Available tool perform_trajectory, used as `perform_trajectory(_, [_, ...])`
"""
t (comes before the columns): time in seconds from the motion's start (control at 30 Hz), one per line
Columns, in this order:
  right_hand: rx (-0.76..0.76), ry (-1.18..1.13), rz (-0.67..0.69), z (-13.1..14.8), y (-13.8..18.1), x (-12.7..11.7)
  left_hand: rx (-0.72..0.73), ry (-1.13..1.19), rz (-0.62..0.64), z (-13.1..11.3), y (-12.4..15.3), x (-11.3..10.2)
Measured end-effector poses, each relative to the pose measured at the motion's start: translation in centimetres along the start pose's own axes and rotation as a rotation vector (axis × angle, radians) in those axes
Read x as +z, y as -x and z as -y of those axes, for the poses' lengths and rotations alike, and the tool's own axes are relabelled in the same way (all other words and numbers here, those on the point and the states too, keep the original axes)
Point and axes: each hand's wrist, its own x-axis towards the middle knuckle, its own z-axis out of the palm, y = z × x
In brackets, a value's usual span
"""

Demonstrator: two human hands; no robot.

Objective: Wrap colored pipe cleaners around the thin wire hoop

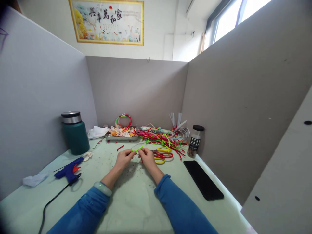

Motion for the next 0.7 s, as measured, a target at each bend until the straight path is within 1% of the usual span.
perform_trajectory(0.1, [0.032,-0.108,0.036,0.4,0.2,0.2,0.007,0.003,0.037,-0.3,0.1,0.0])
perform_trajectory(0.27, [0.078,-0.178,0.039,1.1,0.5,0.2,-0.015,0.042,0.046,-0.3,0.1,0.0])
perform_trajectory(0.33, [0.088,-0.196,0.051,1.1,0.5,0.2,-0.044,0.081,0.075,0.0,0.0,0.1])
perform_trajectory(0.47, [0.064,-0.216,0.093,0.9,0.5,0.3,-0.135,0.143,0.173,0.3,-0.2,0.2])
perform_trajectory(0.53, [0.069,-0.217,0.074,0.8,0.5,0.3,-0.109,0.094,0.139,0.1,-0.1,0.2])
perform_trajectory(0.63, [0.106,-0.239,0.012,0.7,0.4,0.2,0.014,0.012,-0.013,-0.4,0.3,0.2])
perform_trajectory(0.7, [0.132,-0.273,-0.012,0.6,0.2,0.1,0.104,0.01,-0.092,-0.6,0.5,0.2])
